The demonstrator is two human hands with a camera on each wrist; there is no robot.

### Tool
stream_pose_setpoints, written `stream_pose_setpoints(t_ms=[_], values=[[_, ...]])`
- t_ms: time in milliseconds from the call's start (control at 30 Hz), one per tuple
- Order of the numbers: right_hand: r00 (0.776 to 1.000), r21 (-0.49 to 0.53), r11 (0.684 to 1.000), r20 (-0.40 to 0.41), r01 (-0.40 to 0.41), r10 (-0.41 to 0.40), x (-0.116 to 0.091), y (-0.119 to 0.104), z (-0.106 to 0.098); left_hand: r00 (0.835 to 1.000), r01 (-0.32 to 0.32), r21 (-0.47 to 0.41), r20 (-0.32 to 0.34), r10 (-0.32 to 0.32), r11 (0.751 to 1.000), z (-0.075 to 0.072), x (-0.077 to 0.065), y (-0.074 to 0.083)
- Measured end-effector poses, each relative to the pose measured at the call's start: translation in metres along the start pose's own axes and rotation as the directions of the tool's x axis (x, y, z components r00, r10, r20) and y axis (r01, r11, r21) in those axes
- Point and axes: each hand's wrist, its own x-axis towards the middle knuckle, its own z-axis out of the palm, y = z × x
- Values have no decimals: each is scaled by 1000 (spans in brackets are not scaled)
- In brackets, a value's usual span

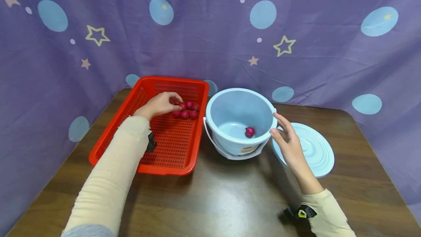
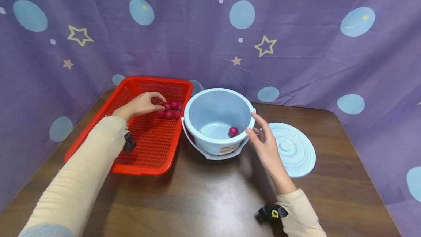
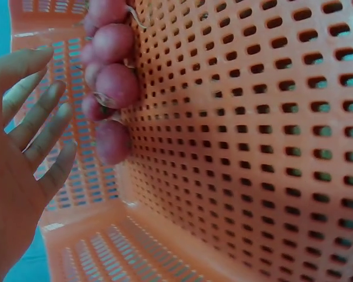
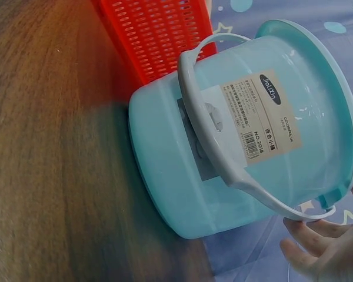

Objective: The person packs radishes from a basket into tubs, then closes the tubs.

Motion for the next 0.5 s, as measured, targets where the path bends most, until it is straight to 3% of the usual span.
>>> stream_pose_setpoints(t_ms=[300, 500], values=[[1000, 17, 1000, 1, -3, 3, 0, 0, 1, 997, 52, -72, 58, -47, 996, 4, 2, -18], [1000, 12, 1000, 3, -11, 11, 0, 1, 0, 996, 55, -50, 76, -51, 997, 11, 1, -29]])
